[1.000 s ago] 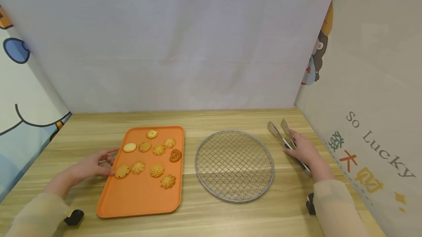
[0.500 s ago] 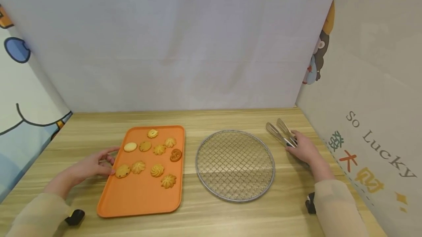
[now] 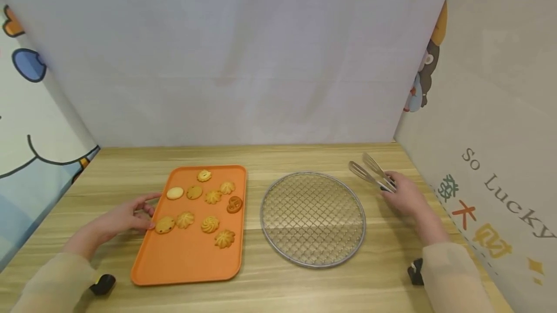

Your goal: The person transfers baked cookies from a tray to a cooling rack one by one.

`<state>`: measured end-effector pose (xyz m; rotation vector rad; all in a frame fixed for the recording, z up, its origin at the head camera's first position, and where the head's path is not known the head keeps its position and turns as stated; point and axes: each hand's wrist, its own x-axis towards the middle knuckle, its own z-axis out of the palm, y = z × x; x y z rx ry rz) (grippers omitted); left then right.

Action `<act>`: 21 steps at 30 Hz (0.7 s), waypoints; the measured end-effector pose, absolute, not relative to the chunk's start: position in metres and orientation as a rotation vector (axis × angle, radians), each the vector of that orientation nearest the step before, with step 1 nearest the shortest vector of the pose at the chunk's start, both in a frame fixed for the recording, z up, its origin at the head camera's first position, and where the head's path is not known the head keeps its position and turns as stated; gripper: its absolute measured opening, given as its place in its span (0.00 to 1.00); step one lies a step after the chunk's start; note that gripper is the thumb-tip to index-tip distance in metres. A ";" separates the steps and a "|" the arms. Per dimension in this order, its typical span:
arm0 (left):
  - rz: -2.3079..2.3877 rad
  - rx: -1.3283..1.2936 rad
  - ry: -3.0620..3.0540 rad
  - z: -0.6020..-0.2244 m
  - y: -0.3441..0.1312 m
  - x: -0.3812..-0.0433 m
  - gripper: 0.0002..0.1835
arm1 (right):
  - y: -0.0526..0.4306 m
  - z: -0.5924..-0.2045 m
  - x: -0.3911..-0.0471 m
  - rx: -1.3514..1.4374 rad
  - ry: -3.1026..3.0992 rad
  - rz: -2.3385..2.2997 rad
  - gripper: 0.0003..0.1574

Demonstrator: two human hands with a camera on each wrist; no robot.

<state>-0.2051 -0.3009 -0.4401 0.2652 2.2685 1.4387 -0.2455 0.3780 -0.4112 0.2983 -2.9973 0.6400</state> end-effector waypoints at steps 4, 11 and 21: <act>1.444 0.271 2.263 -0.440 -0.300 -0.204 0.48 | 0.374 -0.404 -0.243 0.339 -3.000 0.628 0.36; 1.455 0.250 2.250 -0.441 -0.301 -0.206 0.48 | 0.367 -0.388 -0.238 0.420 -2.968 0.634 0.34; 1.461 0.245 2.257 -0.444 -0.303 -0.207 0.48 | 0.353 -0.365 -0.236 0.494 -2.929 0.637 0.35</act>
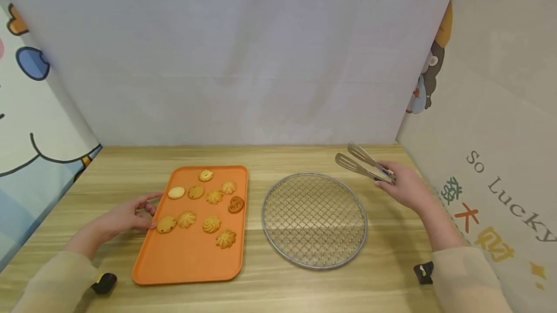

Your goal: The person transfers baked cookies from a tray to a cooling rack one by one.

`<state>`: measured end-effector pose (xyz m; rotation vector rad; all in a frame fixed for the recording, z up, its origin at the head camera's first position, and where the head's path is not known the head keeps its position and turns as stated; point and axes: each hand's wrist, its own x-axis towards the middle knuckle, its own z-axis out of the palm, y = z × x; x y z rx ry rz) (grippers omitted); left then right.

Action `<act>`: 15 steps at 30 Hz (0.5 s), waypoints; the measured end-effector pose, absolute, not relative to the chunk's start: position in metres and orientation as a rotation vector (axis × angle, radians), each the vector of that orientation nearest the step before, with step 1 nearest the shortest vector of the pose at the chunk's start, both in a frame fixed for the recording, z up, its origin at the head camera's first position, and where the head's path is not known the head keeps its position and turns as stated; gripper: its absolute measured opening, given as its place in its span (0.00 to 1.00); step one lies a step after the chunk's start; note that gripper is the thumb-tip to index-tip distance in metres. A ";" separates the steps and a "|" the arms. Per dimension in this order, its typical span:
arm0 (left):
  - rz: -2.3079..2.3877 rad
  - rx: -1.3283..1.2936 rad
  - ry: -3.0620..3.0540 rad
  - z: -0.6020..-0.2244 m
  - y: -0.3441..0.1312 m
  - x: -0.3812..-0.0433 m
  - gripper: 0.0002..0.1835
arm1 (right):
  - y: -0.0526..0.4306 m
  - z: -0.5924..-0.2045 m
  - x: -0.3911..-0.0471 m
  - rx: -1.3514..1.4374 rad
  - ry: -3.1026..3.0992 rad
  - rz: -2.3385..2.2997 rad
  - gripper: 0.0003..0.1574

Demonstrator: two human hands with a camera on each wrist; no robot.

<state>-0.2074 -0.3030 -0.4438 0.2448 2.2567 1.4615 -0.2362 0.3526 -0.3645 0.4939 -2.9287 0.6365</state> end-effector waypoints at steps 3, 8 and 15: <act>1.477 0.244 2.242 -0.444 -0.303 -0.207 0.48 | 0.347 -0.356 -0.235 0.481 -2.942 0.642 0.36; 1.476 0.233 2.242 -0.443 -0.303 -0.208 0.48 | 0.339 -0.346 -0.230 0.487 -2.916 0.619 0.36; 1.471 0.230 2.246 -0.443 -0.302 -0.207 0.49 | 0.327 -0.337 -0.221 0.518 -2.828 0.551 0.34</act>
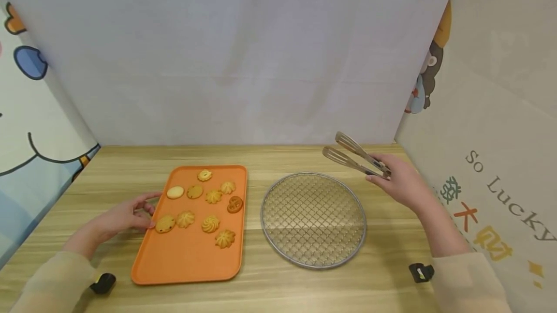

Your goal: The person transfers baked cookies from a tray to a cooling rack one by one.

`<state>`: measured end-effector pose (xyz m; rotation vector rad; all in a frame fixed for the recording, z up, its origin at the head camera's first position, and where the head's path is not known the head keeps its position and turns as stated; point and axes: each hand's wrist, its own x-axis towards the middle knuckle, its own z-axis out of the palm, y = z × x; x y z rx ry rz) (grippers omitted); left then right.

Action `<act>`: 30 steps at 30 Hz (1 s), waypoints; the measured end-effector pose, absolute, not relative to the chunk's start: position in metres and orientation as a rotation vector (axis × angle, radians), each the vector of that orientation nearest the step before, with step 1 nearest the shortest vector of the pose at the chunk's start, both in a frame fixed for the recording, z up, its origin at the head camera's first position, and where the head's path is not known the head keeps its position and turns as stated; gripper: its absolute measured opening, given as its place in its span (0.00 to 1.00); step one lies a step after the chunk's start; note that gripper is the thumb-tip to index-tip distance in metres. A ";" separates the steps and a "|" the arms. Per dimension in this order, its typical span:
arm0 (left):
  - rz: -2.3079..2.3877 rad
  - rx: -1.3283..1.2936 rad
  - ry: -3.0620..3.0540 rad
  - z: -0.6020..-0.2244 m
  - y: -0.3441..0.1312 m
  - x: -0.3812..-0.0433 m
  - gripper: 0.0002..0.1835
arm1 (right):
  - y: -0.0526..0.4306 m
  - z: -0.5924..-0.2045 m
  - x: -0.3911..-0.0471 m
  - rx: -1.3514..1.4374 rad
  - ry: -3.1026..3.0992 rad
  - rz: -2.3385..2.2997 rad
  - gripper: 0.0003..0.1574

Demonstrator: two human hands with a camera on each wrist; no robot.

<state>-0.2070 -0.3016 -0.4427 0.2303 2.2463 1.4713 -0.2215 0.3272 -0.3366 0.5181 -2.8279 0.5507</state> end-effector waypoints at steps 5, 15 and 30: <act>1.475 0.227 2.244 -0.443 -0.301 -0.207 0.49 | 0.316 -0.331 -0.217 0.573 -2.742 0.493 0.32; 1.480 0.210 2.241 -0.445 -0.301 -0.206 0.49 | 0.289 -0.321 -0.210 0.737 -2.626 0.488 0.31; 1.490 0.208 2.230 -0.445 -0.301 -0.207 0.48 | 0.248 -0.328 -0.208 0.982 -2.517 0.553 0.35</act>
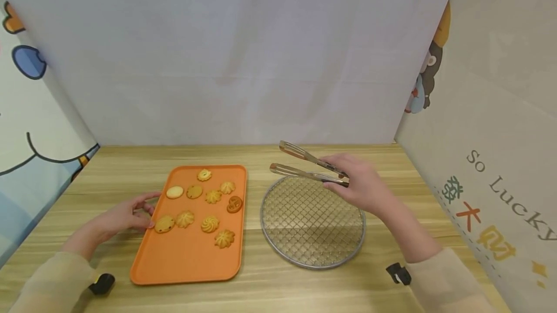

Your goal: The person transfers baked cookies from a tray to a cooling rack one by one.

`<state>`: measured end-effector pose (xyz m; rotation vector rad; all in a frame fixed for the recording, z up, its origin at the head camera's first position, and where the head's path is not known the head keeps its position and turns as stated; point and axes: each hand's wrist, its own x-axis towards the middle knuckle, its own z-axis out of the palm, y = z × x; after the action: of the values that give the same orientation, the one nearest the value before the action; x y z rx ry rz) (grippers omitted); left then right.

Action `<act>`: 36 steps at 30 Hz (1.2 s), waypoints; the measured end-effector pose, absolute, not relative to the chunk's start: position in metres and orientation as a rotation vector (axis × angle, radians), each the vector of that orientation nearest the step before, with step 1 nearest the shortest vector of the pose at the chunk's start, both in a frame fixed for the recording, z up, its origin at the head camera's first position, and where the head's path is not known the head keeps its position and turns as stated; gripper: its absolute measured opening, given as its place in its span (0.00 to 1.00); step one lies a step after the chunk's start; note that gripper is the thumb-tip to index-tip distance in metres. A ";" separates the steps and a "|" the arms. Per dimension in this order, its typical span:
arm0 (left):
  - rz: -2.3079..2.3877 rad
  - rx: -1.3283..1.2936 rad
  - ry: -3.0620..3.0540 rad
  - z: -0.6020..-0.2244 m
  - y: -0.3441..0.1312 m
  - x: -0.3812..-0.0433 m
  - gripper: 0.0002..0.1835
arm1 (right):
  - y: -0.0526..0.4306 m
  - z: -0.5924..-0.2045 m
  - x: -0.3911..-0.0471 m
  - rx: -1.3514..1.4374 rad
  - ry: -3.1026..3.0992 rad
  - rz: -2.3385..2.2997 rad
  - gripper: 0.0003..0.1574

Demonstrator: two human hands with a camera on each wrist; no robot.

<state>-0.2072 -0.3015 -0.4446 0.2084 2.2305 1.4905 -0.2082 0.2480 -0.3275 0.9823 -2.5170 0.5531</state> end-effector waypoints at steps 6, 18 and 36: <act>1.493 0.212 2.228 -0.445 -0.302 -0.207 0.48 | 0.231 -0.336 -0.212 1.106 -2.464 0.579 0.33; 1.483 0.213 2.233 -0.445 -0.302 -0.206 0.48 | 0.201 -0.353 -0.215 1.323 -2.556 0.582 0.33; 1.460 0.212 2.268 -0.445 -0.301 -0.207 0.48 | 0.166 -0.394 -0.219 1.572 -2.567 0.459 0.31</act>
<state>-0.2069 -0.3011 -0.4449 0.2123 2.2680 1.4604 -0.2192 0.1661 -0.3944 1.5717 -2.5672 0.4594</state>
